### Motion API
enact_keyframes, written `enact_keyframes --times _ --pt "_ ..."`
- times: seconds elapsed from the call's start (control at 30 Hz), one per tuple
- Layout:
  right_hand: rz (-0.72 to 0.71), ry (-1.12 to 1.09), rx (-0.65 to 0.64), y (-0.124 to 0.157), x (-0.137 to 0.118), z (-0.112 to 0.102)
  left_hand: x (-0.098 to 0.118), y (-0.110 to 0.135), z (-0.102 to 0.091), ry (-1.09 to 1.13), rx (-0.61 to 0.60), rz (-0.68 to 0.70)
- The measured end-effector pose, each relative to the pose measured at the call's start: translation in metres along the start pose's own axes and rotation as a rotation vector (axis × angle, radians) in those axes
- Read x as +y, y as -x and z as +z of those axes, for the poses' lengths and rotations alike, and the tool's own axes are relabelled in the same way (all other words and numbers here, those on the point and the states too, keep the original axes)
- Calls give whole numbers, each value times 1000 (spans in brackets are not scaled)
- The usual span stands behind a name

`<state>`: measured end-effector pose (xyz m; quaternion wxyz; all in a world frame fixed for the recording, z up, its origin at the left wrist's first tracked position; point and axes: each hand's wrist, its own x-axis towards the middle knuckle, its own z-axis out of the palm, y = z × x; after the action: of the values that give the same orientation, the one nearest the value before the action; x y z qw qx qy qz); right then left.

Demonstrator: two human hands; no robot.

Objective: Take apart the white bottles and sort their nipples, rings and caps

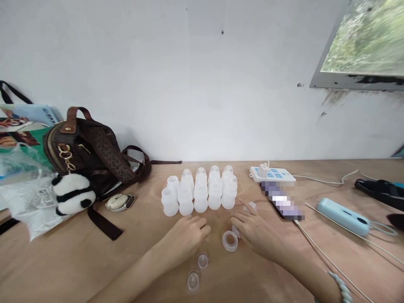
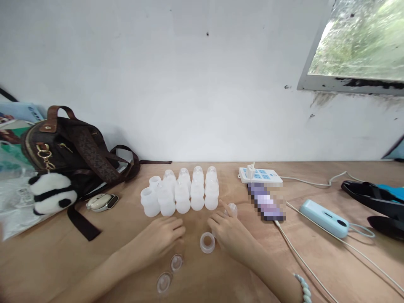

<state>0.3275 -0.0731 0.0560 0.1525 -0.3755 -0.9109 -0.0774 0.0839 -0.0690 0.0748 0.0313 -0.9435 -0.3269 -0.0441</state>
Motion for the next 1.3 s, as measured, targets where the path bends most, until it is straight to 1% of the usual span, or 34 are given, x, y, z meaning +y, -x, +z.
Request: enact_keyframes --times 0.07,0.17,0.2,0.23,0.27,0.33,0.4,0.47,0.53,0.63,0.7,0.77,0.83,0.87,0.93,1.0,1.07,1.1,1.13,1.2,1.27,1.3 --pt "-18 -19 107 0 -1 -1 -7 0 -3 -13 182 -70" --pt "-80 -59 304 0 -3 -2 -23 2 -3 -153 508 -241" --pt "-96 -65 357 0 -4 -3 -29 3 -2 -213 576 -306" --pt "-107 -68 397 1 -4 -3 -34 4 0 -264 609 -365" --pt "-110 -67 425 1 -5 -4 -38 4 2 -297 610 -410" --pt "-115 -62 460 2 -7 -5 -46 5 5 -313 559 -460" --pt "-124 -58 489 3 -7 -6 -49 5 7 -301 525 -466" --pt "-137 -54 508 4 -8 -7 -48 6 5 -280 537 -435" --pt "-144 -63 519 4 -8 -7 -43 7 -2 -240 580 -370" --pt "-135 -111 532 3 -10 -8 -26 9 -15 -133 623 -239" --pt "-106 -205 529 3 -15 -9 -11 10 -22 -41 577 -128" --pt "-48 -338 512 4 -21 -9 4 11 -24 4 482 -18" --pt "-1 -453 482 6 -28 -8 18 11 -22 -41 419 81" --pt "23 -494 458 7 -32 -8 23 11 -20 -92 419 124" --pt "83 -570 402 9 -39 -6 32 12 -16 -206 466 204" --pt "177 -658 357 10 -44 -4 35 11 -15 -267 548 248" --pt "284 -756 368 11 -43 -2 35 10 -15 -257 587 223" --pt "336 -805 386 11 -41 -1 34 9 -15 -239 576 180" --pt "381 -851 405 11 -39 0 33 8 -16 -218 539 124" --pt "437 -923 424 10 -32 1 30 7 -17 -162 401 6" --pt "453 -973 395 9 -26 0 30 8 -20 -51 259 -81" --pt "453 -996 374 8 -24 0 30 9 -22 34 209 -112"
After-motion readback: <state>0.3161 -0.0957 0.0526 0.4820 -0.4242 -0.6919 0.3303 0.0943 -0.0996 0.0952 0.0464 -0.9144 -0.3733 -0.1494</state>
